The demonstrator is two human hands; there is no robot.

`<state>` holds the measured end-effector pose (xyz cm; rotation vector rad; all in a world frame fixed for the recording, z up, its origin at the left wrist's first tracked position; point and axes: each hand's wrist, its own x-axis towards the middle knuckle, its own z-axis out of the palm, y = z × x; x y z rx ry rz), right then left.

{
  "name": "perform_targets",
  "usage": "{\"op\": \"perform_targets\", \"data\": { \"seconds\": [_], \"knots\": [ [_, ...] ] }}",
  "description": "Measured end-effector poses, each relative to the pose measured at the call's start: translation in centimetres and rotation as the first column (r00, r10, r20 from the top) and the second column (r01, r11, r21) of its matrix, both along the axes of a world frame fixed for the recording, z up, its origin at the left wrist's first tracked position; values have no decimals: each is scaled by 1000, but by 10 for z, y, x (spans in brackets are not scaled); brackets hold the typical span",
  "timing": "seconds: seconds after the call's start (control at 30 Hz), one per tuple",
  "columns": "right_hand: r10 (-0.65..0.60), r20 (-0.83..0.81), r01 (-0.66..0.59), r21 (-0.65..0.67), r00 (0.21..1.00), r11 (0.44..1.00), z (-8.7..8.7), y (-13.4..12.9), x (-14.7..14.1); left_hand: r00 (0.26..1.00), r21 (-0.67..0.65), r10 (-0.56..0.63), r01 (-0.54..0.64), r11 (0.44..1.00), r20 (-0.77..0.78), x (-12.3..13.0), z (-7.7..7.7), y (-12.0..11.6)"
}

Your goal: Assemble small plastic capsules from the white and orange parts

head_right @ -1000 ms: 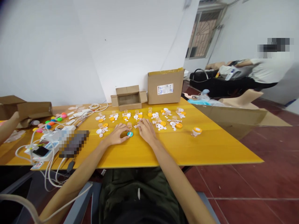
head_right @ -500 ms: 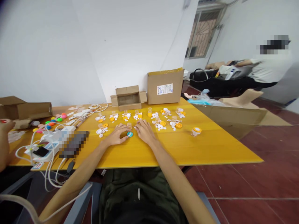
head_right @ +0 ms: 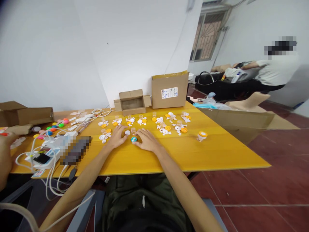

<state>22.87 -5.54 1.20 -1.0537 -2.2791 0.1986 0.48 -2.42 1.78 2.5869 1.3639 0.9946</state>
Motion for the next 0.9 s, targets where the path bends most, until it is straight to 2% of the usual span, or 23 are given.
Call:
{"op": "perform_targets", "data": {
  "seconds": [0.17,0.3,0.47,0.57,0.73,0.9],
  "knots": [
    [-17,48,18,-18,999,1000,2,0,-1,999,-105,-43,46,993,31,0,-6,4],
    [-15,63,16,-22,998,1000,2,0,-2,984,-202,-24,60,978,176,3,-1,2],
    [-11,34,11,-23,999,1000,-1,2,-2,891,-371,15,174,912,455,6,8,2],
    [2,19,-2,-32,1000,999,-2,3,-1,842,-455,55,233,859,536,6,10,3],
    [18,-24,-19,-27,1000,999,-4,4,-1,815,-525,60,313,792,577,9,9,0],
    [19,-52,-20,-19,998,1000,-5,6,-2,829,-525,20,335,782,558,12,11,-4]
  ]
}}
